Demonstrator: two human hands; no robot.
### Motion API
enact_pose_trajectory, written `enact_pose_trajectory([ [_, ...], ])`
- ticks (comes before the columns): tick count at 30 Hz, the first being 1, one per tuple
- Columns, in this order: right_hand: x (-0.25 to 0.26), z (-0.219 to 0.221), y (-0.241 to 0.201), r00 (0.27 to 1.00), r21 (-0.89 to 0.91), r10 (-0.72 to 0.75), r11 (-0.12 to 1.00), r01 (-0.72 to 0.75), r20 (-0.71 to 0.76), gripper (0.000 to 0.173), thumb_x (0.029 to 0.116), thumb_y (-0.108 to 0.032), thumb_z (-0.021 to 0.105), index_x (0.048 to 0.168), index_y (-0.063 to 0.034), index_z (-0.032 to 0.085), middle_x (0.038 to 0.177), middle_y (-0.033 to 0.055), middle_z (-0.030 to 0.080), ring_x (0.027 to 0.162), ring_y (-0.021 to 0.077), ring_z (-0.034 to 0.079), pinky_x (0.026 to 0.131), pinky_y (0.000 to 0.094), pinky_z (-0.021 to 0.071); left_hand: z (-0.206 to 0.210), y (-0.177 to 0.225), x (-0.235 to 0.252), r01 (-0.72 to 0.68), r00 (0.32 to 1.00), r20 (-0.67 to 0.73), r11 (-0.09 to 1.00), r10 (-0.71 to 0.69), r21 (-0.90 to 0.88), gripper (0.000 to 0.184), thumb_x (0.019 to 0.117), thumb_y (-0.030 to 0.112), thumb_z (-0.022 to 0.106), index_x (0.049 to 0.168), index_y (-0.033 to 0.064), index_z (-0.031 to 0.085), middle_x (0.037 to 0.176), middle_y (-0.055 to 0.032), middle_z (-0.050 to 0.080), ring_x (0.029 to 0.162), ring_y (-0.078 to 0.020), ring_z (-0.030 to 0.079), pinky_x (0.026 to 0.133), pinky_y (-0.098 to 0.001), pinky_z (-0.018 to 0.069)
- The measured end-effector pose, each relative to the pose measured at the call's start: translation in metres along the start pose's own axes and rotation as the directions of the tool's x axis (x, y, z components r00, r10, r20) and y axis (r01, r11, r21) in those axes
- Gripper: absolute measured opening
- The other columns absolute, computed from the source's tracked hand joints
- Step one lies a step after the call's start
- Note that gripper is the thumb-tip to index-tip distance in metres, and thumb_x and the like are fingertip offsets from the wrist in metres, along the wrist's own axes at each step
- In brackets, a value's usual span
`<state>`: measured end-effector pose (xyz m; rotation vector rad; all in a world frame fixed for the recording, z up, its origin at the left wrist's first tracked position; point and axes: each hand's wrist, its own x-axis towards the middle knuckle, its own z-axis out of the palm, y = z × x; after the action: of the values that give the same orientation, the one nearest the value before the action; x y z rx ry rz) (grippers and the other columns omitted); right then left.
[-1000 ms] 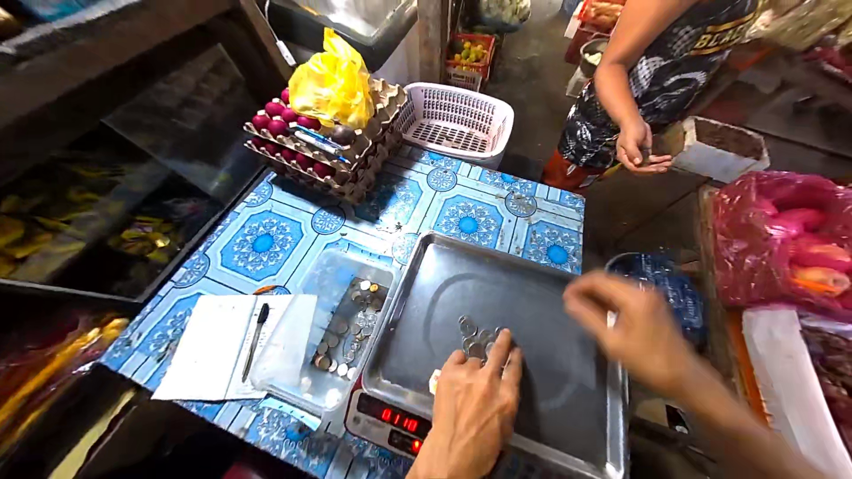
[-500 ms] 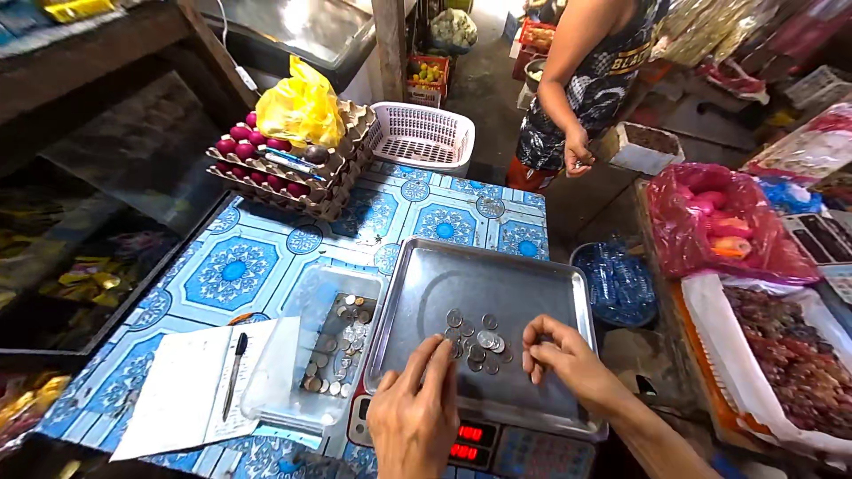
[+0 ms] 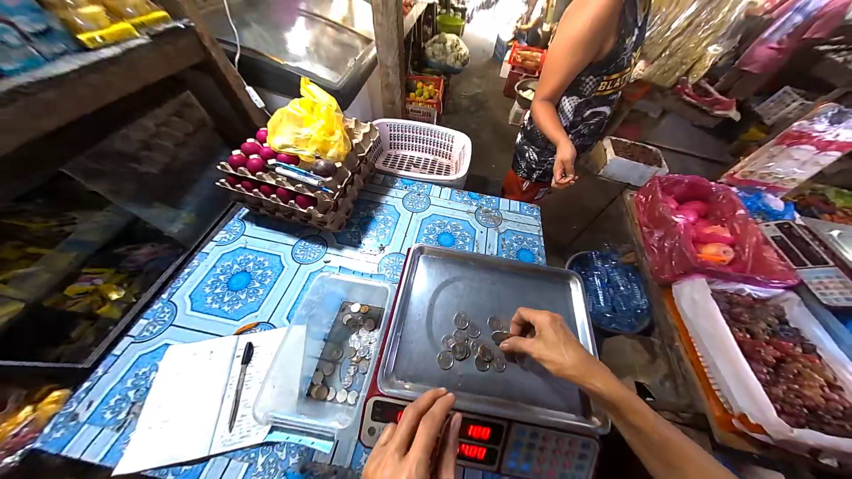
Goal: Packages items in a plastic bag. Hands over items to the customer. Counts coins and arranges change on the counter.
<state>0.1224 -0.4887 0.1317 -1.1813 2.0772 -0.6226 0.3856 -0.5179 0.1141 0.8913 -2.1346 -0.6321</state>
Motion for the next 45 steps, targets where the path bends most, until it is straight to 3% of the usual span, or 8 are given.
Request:
enact_pose_trajectory([
  [6,0.002,-0.012,0.01,0.988,0.669,0.153,0.736,-0.098,-0.023,0.011,0.0928,0.001,0.065,0.092,-0.0069,0.057,0.067,-0.0034,0.057,0.048,0.0018,0.048,0.045,0.0166,0.0419,-0.007,-0.007,-0.01,0.045,0.999,0.017,0.995,-0.043,-0.089,0.016,0.094,0.014,0.07,0.104,0.0038,0.077,0.109,-0.0136,0.076,0.087,-0.0169,0.073,0.071,-0.0271,0.0573],
  [14,-0.005,-0.022,0.005,0.952,0.962,0.282,0.204,-0.181,0.119,0.035,0.1103,-0.013,0.03,0.101,-0.0021,0.062,0.087,0.0082,0.069,0.079,0.0174,0.071,0.077,0.0308,0.0609,-0.004,-0.001,-0.018,0.058,0.997,0.062,0.982,-0.048,-0.179,0.015,0.0939,0.012,0.071,0.103,0.0019,0.077,0.109,-0.0157,0.076,0.088,-0.0167,0.074,0.073,-0.0261,0.0584],
  [17,-0.009,-0.021,0.007,0.96,0.911,0.269,0.371,-0.18,0.08,0.044,0.1126,-0.021,0.025,0.102,-0.0027,0.063,0.092,0.0071,0.07,0.081,0.0172,0.071,0.076,0.0317,0.0604,-0.003,0.002,-0.02,0.05,0.996,0.076,0.984,-0.037,-0.171,0.015,0.0939,0.012,0.07,0.102,0.002,0.077,0.108,-0.0153,0.076,0.089,-0.0171,0.074,0.072,-0.0273,0.0576],
  [22,-0.025,-0.005,0.017,0.988,0.161,0.141,0.978,-0.13,-0.056,0.023,0.0874,-0.02,0.078,0.1,-0.0029,0.069,0.07,-0.0013,0.054,0.058,0.0079,0.047,0.058,0.0282,0.0422,-0.001,0.005,-0.025,0.049,0.996,0.088,0.984,-0.034,-0.174,0.014,0.0937,0.012,0.07,0.1,0.0022,0.077,0.107,-0.0149,0.076,0.086,-0.0174,0.073,0.071,-0.0275,0.0571],
  [26,-0.032,0.009,0.012,0.994,-0.141,0.101,0.984,-0.107,-0.05,0.041,0.0838,-0.031,0.083,0.11,-0.0018,0.07,0.073,0.0072,0.06,0.066,0.0219,0.055,0.068,0.045,0.048,0.004,0.01,-0.026,0.054,0.994,0.102,0.983,-0.036,-0.178,0.013,0.0931,0.011,0.07,0.101,0.0031,0.078,0.107,-0.0143,0.077,0.085,-0.0189,0.074,0.07,-0.0299,0.0571],
  [33,-0.024,0.007,0.024,0.982,-0.083,-0.187,0.98,0.183,-0.035,0.029,0.0839,-0.022,0.081,0.091,0.0028,0.068,0.083,0.0125,0.061,0.073,0.0224,0.059,0.069,0.0401,0.0496,0.006,0.015,-0.029,0.061,0.993,0.115,0.981,-0.04,-0.186,0.014,0.0931,0.012,0.07,0.101,0.0018,0.078,0.107,-0.015,0.076,0.083,-0.021,0.074,0.07,-0.0327,0.0586],
  [39,-0.004,-0.001,0.015,0.988,-0.042,-0.155,0.987,0.155,0.0,0.038,0.0869,-0.013,0.078,0.119,0.0018,0.065,0.084,0.0095,0.063,0.072,0.0182,0.059,0.071,0.0353,0.0508,0.005,0.016,-0.032,0.066,0.991,0.124,0.981,-0.044,-0.181,0.014,0.0938,0.012,0.07,0.101,0.0021,0.078,0.105,-0.015,0.077,0.083,-0.0192,0.074,0.07,-0.0315,0.0579],
  [45,0.008,-0.012,0.015,0.962,-0.098,-0.222,0.966,0.239,0.161,0.027,0.0898,-0.014,0.076,0.103,0.0064,0.065,0.095,0.018,0.061,0.084,0.0251,0.06,0.078,0.0385,0.0504,0.013,0.018,-0.03,0.056,0.987,0.156,0.981,-0.027,-0.188,0.014,0.0933,0.011,0.07,0.101,0.0018,0.078,0.105,-0.0145,0.077,0.085,-0.0199,0.075,0.071,-0.0326,0.0584],
])
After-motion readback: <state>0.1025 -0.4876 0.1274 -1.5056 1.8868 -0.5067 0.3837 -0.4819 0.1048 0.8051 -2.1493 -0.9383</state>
